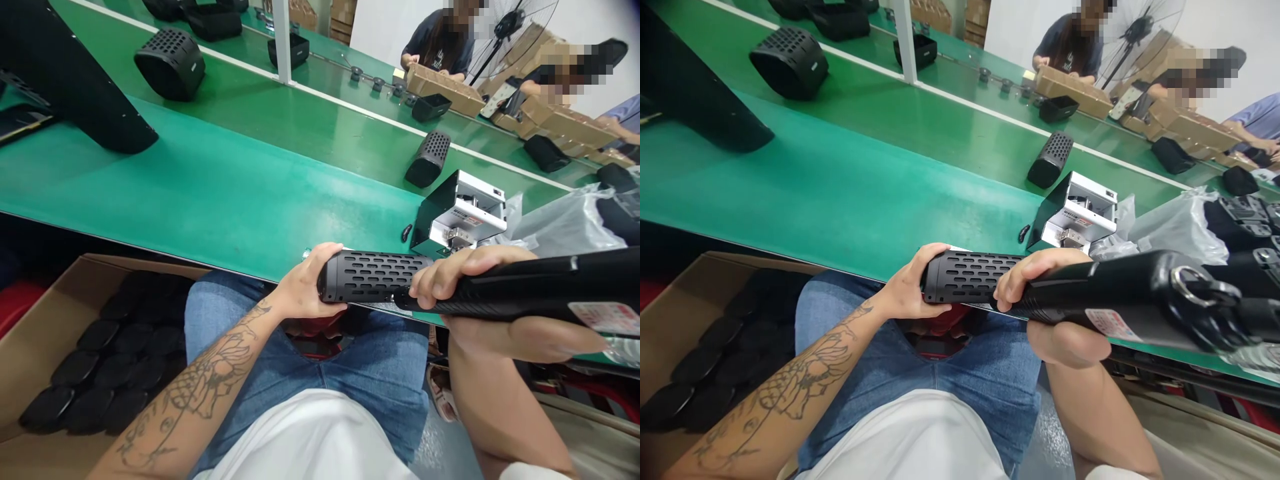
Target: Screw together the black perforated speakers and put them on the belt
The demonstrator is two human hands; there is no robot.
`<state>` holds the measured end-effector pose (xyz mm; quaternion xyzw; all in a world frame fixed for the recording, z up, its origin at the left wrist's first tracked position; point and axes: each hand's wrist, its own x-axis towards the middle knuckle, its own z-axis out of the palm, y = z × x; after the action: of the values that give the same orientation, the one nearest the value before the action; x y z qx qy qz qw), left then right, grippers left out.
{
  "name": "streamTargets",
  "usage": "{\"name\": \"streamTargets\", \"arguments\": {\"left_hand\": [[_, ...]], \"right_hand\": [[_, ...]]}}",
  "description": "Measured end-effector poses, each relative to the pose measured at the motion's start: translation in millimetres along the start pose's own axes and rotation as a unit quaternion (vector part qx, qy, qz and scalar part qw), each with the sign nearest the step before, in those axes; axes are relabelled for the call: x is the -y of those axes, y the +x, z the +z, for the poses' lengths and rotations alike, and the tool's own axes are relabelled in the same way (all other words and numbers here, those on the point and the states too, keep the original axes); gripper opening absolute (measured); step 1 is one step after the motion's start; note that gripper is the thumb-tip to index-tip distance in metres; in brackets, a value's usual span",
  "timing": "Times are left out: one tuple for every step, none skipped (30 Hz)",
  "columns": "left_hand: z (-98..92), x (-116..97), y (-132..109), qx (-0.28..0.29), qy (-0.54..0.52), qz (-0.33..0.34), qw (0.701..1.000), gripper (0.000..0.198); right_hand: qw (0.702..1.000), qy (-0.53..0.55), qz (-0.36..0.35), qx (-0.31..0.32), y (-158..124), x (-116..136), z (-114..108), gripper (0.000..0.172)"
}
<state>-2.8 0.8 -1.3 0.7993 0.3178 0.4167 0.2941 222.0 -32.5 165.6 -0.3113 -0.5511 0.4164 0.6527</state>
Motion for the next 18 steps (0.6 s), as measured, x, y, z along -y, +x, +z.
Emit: {"name": "streamTargets", "arguments": {"left_hand": [[0.0,0,0,0.0,-0.001,-0.002,1.0,0.111],[0.1,0,0,0.001,-0.001,-0.003,1.0,0.11],[0.2,0,0,0.001,0.0,-0.003,1.0,0.11],[0.5,-1,0,0.0,0.0,-0.002,1.0,0.11],[0.8,-1,0,-0.002,-0.001,0.0,1.0,0.11],[1.2,-1,0,-0.003,-0.002,0.002,1.0,0.11],[1.7,-1,1,-0.004,-0.003,0.003,1.0,0.11],[2.1,-1,1,-0.005,-0.005,0.004,1.0,0.11],[2.4,-1,1,-0.006,-0.006,0.003,1.0,0.11],[2.6,-1,1,-0.006,-0.006,0.003,1.0,0.11],[2.7,-2,1,-0.006,-0.006,0.003,1.0,0.11],[2.7,-2,1,-0.006,-0.005,0.002,1.0,0.109],[2.7,-2,1,-0.006,-0.004,0.002,1.0,0.109],[2.5,-3,1,-0.006,-0.004,0.001,1.0,0.108],[2.4,-3,1,-0.006,-0.005,-0.001,1.0,0.108],[2.4,-3,1,-0.006,-0.005,-0.002,1.0,0.108],[2.4,-3,1,-0.007,-0.005,-0.002,1.0,0.108],[2.6,-3,1,-0.007,-0.004,-0.002,1.0,0.108]], "right_hand": [[1.0,0.004,0.007,0.018,2,-1,0,0.061],[0.999,0.009,0.015,0.034,4,-1,0,0.061],[0.999,0.014,0.022,0.045,6,-2,0,0.062],[0.998,0.016,0.029,0.053,8,-2,0,0.063],[0.997,0.016,0.038,0.06,10,-3,-1,0.064],[0.997,0.016,0.045,0.066,11,-4,-1,0.065],[0.996,0.017,0.049,0.074,12,-5,-2,0.064],[0.995,0.02,0.052,0.086,13,-6,-2,0.06],[0.993,0.023,0.051,0.1,13,-7,-3,0.055],[0.992,0.027,0.05,0.112,13,-8,-4,0.049],[0.991,0.029,0.047,0.121,13,-9,-6,0.042],[0.99,0.028,0.044,0.128,12,-10,-7,0.035],[0.99,0.025,0.041,0.135,12,-11,-9,0.031],[0.988,0.023,0.04,0.144,12,-11,-11,0.03],[0.986,0.024,0.04,0.161,13,-12,-12,0.03],[0.982,0.026,0.041,0.181,13,-12,-13,0.03],[0.979,0.03,0.042,0.197,13,-12,-13,0.03],[0.979,0.033,0.047,0.195,12,-12,-13,0.032]]}}
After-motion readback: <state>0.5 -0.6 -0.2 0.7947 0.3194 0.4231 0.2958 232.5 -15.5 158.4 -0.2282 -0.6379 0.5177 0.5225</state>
